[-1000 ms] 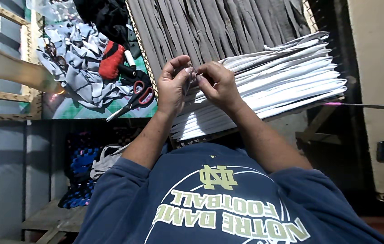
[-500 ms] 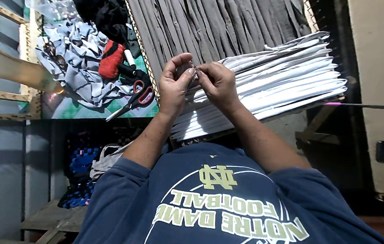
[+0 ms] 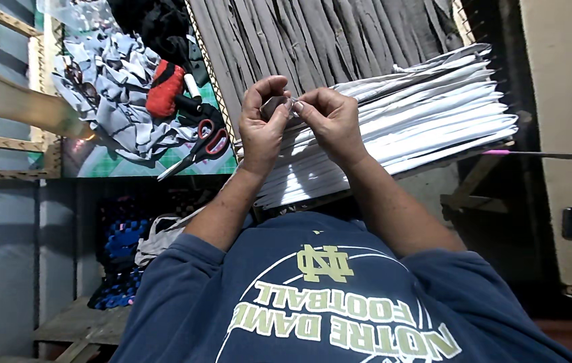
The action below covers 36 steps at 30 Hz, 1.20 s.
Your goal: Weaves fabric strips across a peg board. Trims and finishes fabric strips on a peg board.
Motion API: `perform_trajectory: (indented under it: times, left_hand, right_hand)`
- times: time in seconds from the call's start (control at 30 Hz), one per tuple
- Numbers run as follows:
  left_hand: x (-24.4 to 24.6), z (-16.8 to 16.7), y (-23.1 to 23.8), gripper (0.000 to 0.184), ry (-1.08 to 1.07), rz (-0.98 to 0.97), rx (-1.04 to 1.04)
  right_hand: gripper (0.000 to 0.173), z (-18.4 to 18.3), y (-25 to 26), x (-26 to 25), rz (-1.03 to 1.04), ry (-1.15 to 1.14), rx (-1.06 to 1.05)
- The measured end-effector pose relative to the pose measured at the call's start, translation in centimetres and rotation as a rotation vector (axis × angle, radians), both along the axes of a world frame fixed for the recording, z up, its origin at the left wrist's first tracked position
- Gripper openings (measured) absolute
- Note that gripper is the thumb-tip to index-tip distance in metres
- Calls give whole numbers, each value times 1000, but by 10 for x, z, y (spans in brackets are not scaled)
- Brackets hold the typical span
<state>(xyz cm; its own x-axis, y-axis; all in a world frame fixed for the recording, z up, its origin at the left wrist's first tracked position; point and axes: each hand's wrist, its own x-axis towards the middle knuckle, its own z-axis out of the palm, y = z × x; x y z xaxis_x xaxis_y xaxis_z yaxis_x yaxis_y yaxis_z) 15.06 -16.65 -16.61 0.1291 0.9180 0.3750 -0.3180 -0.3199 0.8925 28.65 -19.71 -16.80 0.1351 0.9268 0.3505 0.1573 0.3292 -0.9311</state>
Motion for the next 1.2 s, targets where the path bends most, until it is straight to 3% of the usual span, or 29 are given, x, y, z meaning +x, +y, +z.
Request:
perform_trajectory:
  times: [0.4, 1.03, 1.2]
  left_hand:
    - [9, -1, -2, 32, -39, 63, 53]
    - [17, 8, -10, 35, -205, 1, -309]
    - [5, 6, -4, 29, -134, -84, -287]
  right_hand:
    - [9, 3, -3, 1, 3, 7, -4]
    - [10, 0, -2, 9, 21, 1, 51]
    - [7, 0, -3, 11, 16, 1, 66]
